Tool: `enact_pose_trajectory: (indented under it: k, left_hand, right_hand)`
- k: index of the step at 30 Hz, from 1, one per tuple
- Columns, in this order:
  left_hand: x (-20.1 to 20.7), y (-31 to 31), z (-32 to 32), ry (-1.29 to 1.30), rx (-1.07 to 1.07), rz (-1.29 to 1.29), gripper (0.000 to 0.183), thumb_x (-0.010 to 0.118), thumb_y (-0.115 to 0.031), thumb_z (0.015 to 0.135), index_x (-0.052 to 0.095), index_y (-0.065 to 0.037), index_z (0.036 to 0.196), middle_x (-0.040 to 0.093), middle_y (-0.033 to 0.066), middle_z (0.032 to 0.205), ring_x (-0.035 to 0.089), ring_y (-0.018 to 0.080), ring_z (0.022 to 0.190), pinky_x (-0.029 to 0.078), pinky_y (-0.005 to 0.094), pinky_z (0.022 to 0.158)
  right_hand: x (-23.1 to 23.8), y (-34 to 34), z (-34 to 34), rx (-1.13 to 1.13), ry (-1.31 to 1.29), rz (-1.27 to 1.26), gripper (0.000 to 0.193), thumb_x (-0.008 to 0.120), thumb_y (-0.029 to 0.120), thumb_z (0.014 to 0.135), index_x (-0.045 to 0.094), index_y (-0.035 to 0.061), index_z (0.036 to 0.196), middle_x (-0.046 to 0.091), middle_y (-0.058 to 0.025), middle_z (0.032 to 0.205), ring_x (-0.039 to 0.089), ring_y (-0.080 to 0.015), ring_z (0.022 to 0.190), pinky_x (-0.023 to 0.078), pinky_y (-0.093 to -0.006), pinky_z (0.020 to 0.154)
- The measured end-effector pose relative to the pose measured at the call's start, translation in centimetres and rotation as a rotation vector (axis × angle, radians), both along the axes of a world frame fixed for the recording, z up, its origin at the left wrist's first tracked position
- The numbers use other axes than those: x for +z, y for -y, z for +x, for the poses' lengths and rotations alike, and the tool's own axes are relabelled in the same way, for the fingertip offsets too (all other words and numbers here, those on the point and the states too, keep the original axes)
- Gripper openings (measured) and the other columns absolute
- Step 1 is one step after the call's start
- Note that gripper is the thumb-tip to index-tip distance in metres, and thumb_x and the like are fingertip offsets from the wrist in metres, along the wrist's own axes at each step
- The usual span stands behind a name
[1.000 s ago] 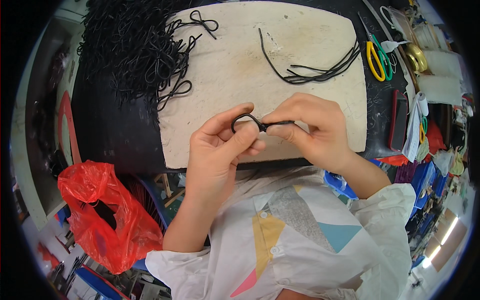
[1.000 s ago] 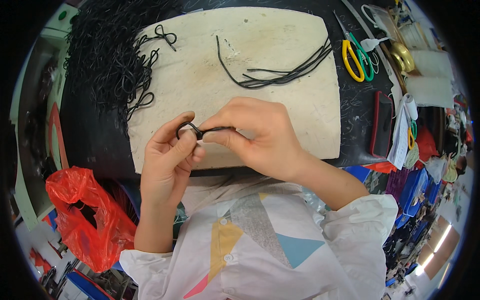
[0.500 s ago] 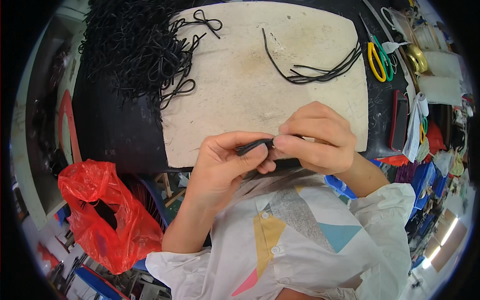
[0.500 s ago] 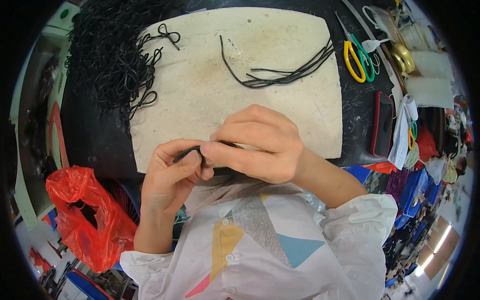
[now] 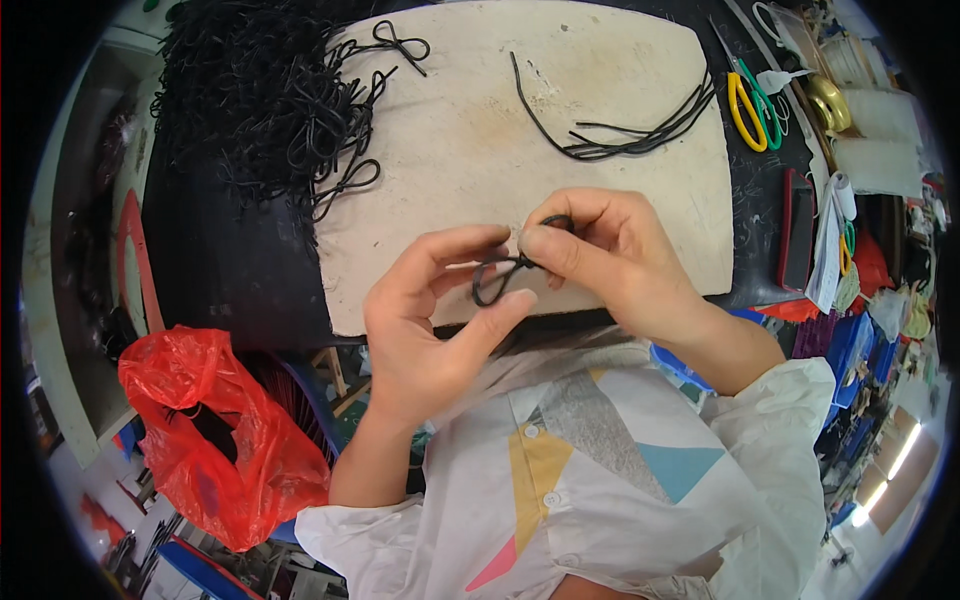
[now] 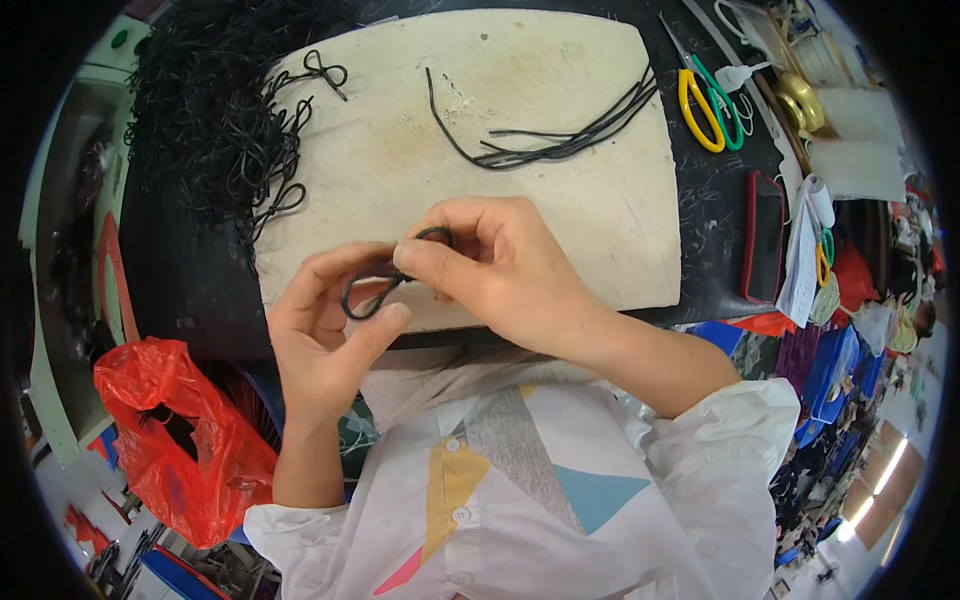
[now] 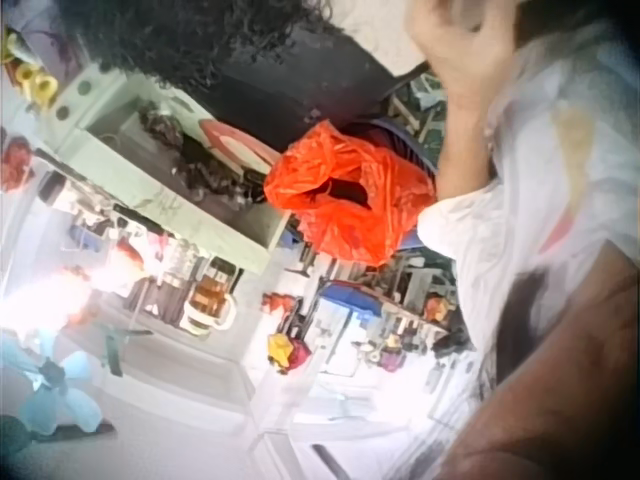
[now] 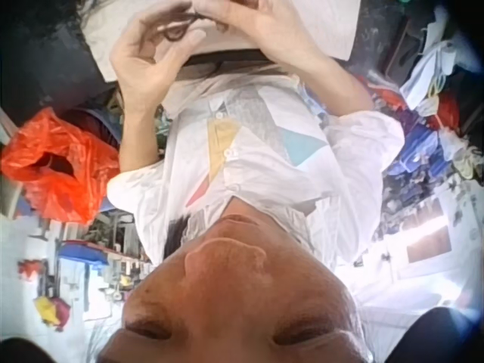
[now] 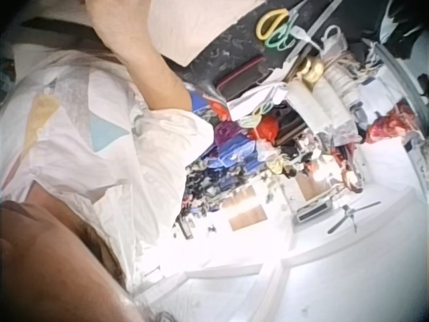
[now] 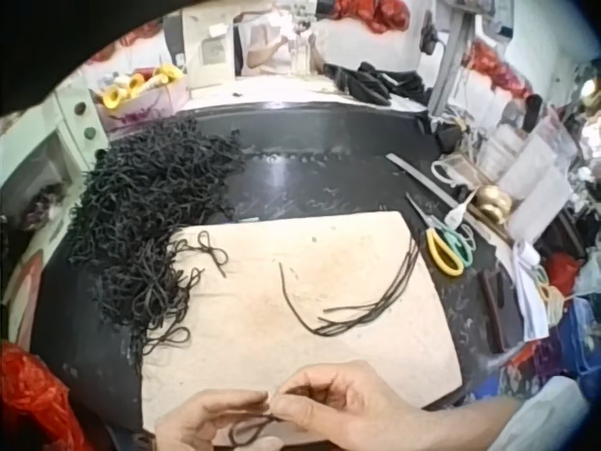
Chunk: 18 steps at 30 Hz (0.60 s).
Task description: Looping and bundling black shoelaces for organization and storage.
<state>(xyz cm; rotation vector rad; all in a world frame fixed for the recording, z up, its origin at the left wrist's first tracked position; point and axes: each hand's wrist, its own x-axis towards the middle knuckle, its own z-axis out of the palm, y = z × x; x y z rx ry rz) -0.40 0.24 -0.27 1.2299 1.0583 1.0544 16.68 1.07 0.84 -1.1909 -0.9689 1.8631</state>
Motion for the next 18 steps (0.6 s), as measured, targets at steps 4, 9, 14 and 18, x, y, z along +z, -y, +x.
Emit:
enact_pose_trajectory:
  k: [4, 9, 14, 18]
  left_hand:
    - [1.1, -0.6, -0.4, 0.155, 0.077, -0.397, 0.013, 0.059, 0.004, 0.075, 0.059, 0.007, 0.088, 0.062, 0.0128, 0.075, 0.061, 0.0142, 0.063, 0.048, 0.021, 0.054]
    - [1.1, -0.9, -0.9, 0.168, 0.035, -0.482, 0.013, 0.059, -0.002, 0.079, 0.059, 0.008, 0.088, 0.062, 0.0128, 0.072, 0.061, 0.0156, 0.059, 0.048, 0.0223, 0.051]
    - [1.4, -1.8, -1.4, 0.239, -0.164, -0.688, 0.016, 0.058, -0.007, 0.081, 0.06, 0.007, 0.088, 0.062, 0.0134, 0.072, 0.061, 0.0162, 0.06, 0.049, 0.023, 0.052]
    - [0.5, -1.8, -1.5, 0.212, -0.275, -0.604, 0.017, 0.06, -0.009, 0.081, 0.06, 0.006, 0.088, 0.063, 0.0146, 0.073, 0.061, 0.0167, 0.061, 0.051, 0.0241, 0.054]
  right_hand:
    - [-0.1, -0.1, 0.2, -0.053, -0.104, -0.123, 0.017, 0.058, 0.015, 0.083, 0.061, -0.0014, 0.087, 0.058, -0.0019, 0.073, 0.052, -0.0068, 0.065, 0.044, -0.0198, 0.06]
    - [0.0, -0.2, 0.5, -0.045, -0.003, -0.036, 0.017, 0.059, 0.015, 0.082, 0.063, -0.0007, 0.087, 0.06, -0.0015, 0.072, 0.054, -0.007, 0.065, 0.045, -0.0205, 0.063]
    - [-0.2, -0.1, 0.6, 0.029, 0.058, 0.045, 0.014, 0.059, 0.011, 0.082, 0.064, -0.0014, 0.086, 0.062, -0.0027, 0.075, 0.056, -0.0075, 0.071, 0.046, -0.0211, 0.065]
    - [-0.2, 0.0, 0.3, 0.028, 0.021, 0.032, 0.014, 0.059, 0.01, 0.082, 0.063, -0.0022, 0.087, 0.062, -0.0039, 0.079, 0.056, -0.0073, 0.074, 0.045, -0.0206, 0.066]
